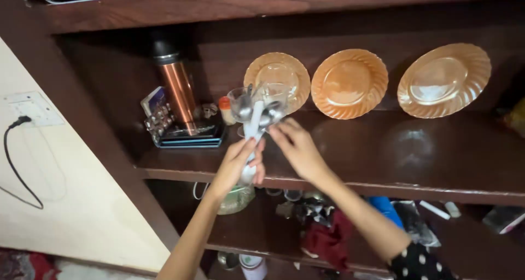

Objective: Organizing household items and wiping down a wooden storage shelf.

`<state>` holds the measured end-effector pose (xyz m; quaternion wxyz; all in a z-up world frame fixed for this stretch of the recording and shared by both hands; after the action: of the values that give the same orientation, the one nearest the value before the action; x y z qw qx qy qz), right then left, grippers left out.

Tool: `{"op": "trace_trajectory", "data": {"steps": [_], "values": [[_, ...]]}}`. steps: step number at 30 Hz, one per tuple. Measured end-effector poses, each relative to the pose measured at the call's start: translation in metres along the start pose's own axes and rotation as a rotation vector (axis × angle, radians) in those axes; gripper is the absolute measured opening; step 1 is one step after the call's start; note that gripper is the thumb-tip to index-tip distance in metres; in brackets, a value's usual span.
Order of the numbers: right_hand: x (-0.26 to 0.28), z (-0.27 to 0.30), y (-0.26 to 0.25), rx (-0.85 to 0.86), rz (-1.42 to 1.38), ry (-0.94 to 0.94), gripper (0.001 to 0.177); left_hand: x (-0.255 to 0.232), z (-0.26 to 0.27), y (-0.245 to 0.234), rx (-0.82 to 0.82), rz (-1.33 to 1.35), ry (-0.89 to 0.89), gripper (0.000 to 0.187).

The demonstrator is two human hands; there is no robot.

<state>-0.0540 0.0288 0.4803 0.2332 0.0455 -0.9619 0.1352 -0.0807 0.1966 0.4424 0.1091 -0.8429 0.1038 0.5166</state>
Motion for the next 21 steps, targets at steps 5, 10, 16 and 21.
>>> {"op": "trace_trajectory", "data": {"steps": [5,10,16,21], "values": [[-0.054,-0.018,0.023,0.010,-0.394,0.482,0.030,0.025,-0.037,-0.029,0.068,-0.021,0.006,0.032],[-0.093,-0.009,0.033,-0.097,-0.620,0.709,0.026,0.053,-0.041,-0.032,0.132,0.019,-0.014,0.025],[-0.113,-0.005,0.016,-0.163,-0.445,0.797,0.026,0.058,-0.041,-0.042,0.011,-0.022,-0.061,0.034],[-0.079,-0.054,-0.012,-0.274,-0.291,0.550,0.022,0.065,-0.034,-0.066,-0.373,0.026,0.254,0.028]]}}
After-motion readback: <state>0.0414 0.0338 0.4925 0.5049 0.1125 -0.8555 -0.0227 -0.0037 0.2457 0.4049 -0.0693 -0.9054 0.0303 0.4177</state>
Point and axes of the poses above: each hand's wrist, its own z-axis away from the middle knuckle, its own y-axis out of the palm, x = y × z, the point moved 5 cm from there along -z, towards the middle knuckle, and after that the axes turned 8 degrees about -z, right-handed, at the moved point
